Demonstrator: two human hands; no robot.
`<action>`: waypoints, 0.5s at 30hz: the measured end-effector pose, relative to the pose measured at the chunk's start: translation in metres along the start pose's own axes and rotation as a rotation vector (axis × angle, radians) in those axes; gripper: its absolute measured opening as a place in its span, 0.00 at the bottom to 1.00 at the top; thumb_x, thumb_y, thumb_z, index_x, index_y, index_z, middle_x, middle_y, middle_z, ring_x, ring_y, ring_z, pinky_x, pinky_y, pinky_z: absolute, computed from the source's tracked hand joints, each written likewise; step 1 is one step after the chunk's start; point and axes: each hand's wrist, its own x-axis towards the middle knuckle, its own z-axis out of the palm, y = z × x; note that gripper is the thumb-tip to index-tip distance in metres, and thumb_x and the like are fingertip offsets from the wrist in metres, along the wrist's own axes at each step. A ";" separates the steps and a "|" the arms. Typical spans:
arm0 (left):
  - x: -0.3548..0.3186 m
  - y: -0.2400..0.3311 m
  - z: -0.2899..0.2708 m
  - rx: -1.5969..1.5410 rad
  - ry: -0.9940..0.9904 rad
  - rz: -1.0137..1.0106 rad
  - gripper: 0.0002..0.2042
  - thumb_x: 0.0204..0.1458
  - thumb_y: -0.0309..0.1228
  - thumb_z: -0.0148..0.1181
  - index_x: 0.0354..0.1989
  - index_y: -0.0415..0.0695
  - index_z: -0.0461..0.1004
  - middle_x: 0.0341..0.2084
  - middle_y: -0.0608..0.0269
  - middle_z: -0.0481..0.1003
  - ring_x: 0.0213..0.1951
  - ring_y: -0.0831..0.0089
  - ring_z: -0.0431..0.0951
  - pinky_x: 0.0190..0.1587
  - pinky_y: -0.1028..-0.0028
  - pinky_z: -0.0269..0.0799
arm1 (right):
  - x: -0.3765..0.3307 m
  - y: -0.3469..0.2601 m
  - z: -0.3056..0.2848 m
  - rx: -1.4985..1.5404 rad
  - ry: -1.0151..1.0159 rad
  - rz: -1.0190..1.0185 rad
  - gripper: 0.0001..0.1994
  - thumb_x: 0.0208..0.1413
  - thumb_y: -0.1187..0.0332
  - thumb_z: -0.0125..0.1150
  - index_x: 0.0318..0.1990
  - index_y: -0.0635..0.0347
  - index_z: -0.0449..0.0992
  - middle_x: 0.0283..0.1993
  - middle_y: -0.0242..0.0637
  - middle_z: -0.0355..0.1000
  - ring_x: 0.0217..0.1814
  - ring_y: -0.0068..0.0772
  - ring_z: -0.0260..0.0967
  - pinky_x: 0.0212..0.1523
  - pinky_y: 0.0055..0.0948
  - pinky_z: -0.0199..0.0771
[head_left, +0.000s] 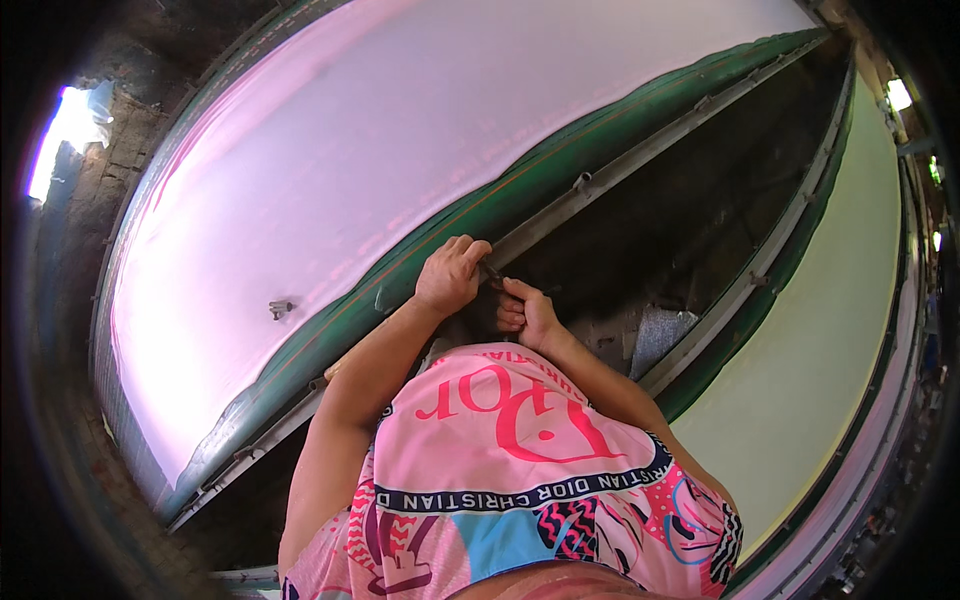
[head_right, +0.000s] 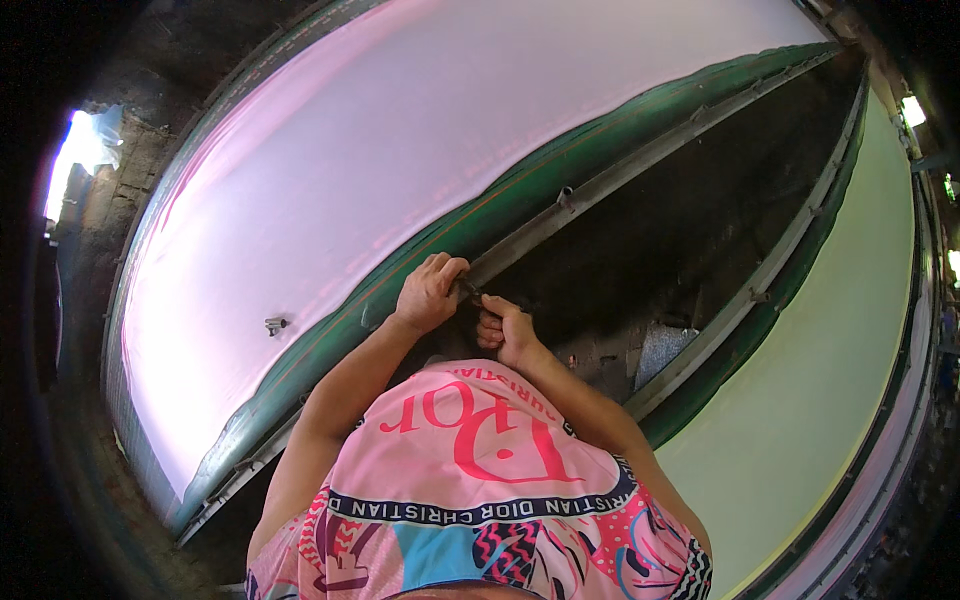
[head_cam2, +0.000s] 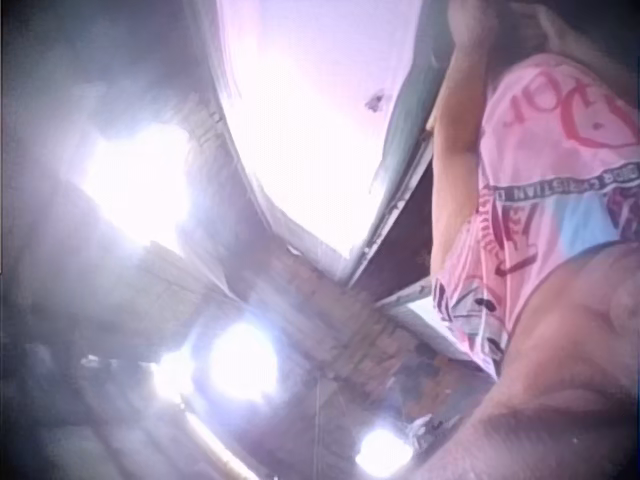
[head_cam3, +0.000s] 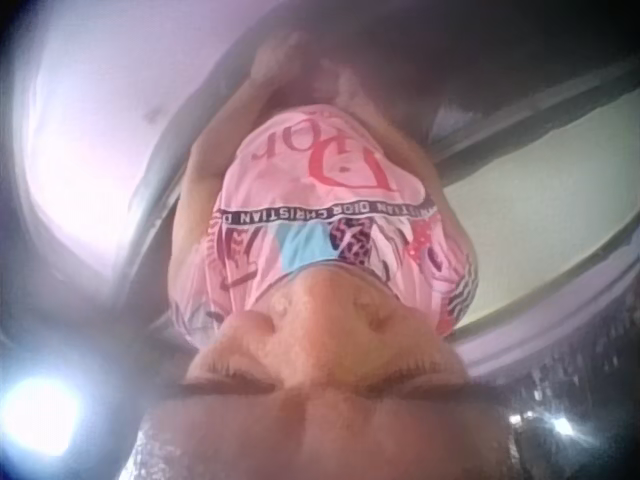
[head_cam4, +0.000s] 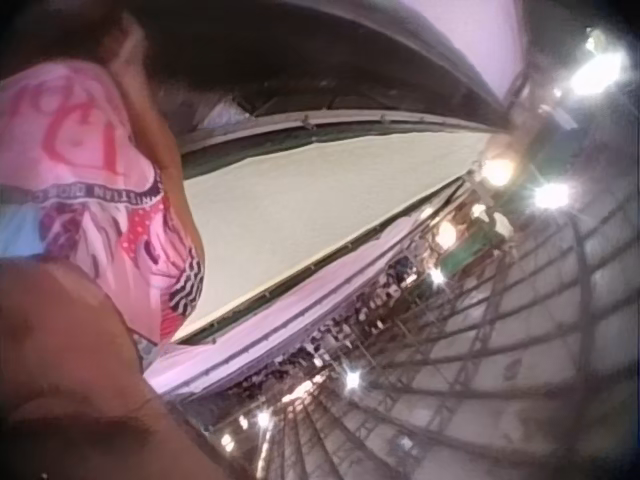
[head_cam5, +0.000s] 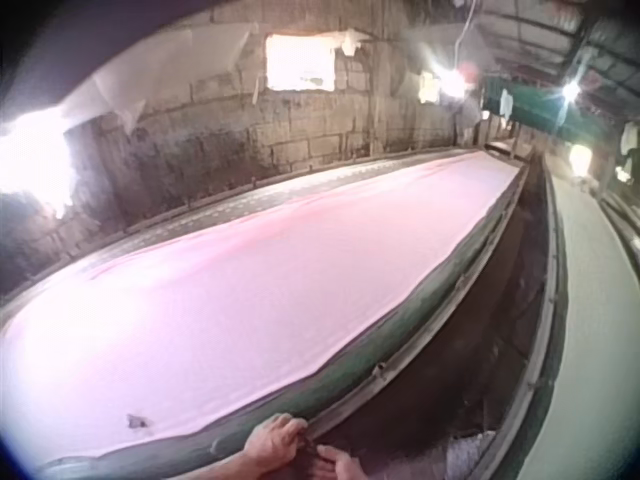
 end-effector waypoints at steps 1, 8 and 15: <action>-0.001 0.000 -0.002 -0.004 0.008 0.004 0.20 0.53 0.22 0.67 0.56 0.48 0.78 0.44 0.54 0.80 0.50 0.46 0.83 0.52 0.51 0.81 | -0.002 -0.005 0.000 -0.184 0.057 -0.060 0.06 0.74 0.63 0.69 0.51 0.50 0.80 0.23 0.19 0.60 0.20 0.16 0.53 0.23 0.27 0.55; -0.038 -0.013 -0.009 0.121 -0.023 -0.323 0.19 0.53 0.37 0.75 0.54 0.50 0.88 0.44 0.54 0.84 0.49 0.47 0.87 0.52 0.53 0.84 | -0.018 0.004 -0.017 -1.249 0.248 -0.988 0.08 0.68 0.69 0.75 0.46 0.63 0.81 0.30 0.33 0.73 0.30 0.33 0.73 0.32 0.37 0.73; -0.070 -0.022 -0.019 0.076 -0.020 -0.396 0.15 0.51 0.42 0.76 0.45 0.50 0.91 0.42 0.56 0.84 0.48 0.51 0.87 0.52 0.53 0.84 | -0.051 -0.027 0.027 -1.628 0.130 -1.407 0.05 0.66 0.72 0.73 0.39 0.59 0.80 0.36 0.42 0.76 0.39 0.51 0.75 0.45 0.49 0.73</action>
